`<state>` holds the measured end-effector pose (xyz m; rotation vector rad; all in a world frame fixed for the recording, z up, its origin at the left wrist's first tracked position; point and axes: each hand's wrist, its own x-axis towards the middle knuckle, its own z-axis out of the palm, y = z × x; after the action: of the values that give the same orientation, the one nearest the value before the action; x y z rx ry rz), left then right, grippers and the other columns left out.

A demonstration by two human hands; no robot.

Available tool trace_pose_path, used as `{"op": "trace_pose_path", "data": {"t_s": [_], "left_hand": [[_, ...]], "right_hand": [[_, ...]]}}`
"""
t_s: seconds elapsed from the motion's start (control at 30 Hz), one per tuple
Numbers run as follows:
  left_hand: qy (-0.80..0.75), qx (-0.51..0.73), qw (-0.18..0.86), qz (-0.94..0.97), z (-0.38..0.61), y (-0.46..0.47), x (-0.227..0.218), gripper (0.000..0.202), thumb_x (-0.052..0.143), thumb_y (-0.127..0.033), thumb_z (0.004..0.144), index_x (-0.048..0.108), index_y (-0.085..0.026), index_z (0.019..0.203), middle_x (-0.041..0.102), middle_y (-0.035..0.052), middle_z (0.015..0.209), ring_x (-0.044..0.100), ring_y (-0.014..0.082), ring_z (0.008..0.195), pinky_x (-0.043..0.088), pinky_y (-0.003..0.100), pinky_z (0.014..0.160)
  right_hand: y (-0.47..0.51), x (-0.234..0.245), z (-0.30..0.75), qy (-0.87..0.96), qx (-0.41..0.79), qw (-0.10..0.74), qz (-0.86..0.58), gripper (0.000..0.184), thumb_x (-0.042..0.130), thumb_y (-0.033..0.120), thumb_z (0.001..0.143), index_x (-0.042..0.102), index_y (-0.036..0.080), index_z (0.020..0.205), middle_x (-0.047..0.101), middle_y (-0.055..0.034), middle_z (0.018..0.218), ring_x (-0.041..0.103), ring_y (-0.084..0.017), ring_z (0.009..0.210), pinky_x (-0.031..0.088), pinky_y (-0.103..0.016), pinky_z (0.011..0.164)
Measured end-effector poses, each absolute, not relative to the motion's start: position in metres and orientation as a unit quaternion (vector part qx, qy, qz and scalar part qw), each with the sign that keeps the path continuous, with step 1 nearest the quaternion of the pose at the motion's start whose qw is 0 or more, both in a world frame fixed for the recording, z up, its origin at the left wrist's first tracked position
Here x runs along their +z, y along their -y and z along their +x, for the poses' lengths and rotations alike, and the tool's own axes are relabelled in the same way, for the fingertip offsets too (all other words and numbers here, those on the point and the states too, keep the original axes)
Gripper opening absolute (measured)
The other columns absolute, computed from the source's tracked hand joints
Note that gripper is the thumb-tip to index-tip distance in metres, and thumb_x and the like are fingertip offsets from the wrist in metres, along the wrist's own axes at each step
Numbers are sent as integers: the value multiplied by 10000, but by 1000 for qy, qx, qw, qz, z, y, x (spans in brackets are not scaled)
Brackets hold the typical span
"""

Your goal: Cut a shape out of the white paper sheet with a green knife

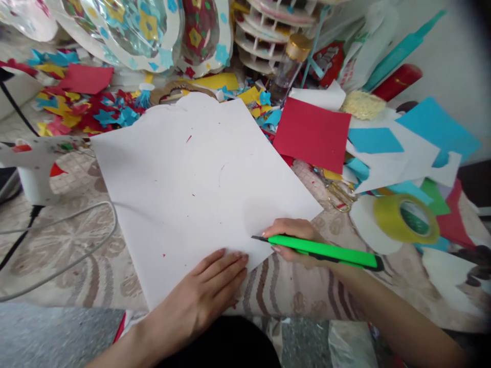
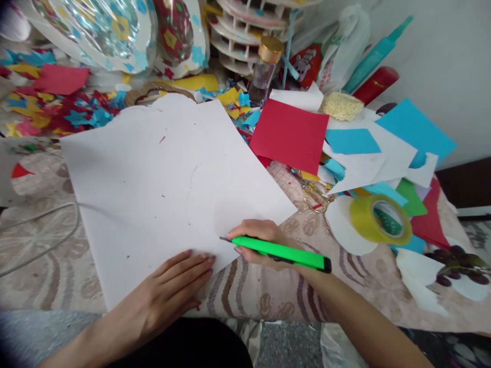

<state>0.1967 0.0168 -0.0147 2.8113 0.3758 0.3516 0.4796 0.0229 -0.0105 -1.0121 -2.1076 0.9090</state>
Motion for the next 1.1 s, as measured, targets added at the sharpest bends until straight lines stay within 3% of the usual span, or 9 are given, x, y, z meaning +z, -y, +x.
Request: {"op": "trace_pose_path", "data": {"t_s": [0.2, 0.5, 0.9, 1.1], "left_hand": [[-152, 149, 163, 963, 203, -18, -15, 390, 495, -191, 949, 508, -95, 1327, 521, 90, 1419, 503, 226, 1289, 460, 417, 1061], [-164, 137, 161, 964, 208, -18, -19, 448, 480, -243, 960, 444, -84, 1378, 485, 89, 1449, 446, 224, 1340, 427, 424, 1091], [-168, 142, 185, 958, 209, -19, -17, 448, 477, -206, 958, 430, -100, 1390, 501, 112, 1433, 437, 208, 1350, 396, 413, 1122], [-173, 147, 189, 955, 209, -18, -17, 423, 488, -201, 953, 461, -118, 1367, 514, 105, 1424, 440, 202, 1349, 388, 411, 1130]], "right_hand": [[-34, -10, 476, 820, 335, 307, -348, 225, 538, 117, 837, 613, 170, 1043, 681, -38, 844, 632, -120, 730, 485, -220, 674], [-42, -13, 489, 831, 372, 272, -313, 247, 561, 97, 846, 617, 169, 1075, 659, -36, 868, 604, -111, 775, 466, -214, 706], [-27, -13, 492, 762, 393, 316, -407, 220, 548, 95, 812, 627, 192, 993, 674, -12, 836, 627, -110, 720, 474, -199, 637], [-24, -9, 486, 801, 338, 301, -391, 216, 508, 107, 821, 616, 192, 987, 670, -6, 794, 621, -111, 676, 470, -216, 626]]}}
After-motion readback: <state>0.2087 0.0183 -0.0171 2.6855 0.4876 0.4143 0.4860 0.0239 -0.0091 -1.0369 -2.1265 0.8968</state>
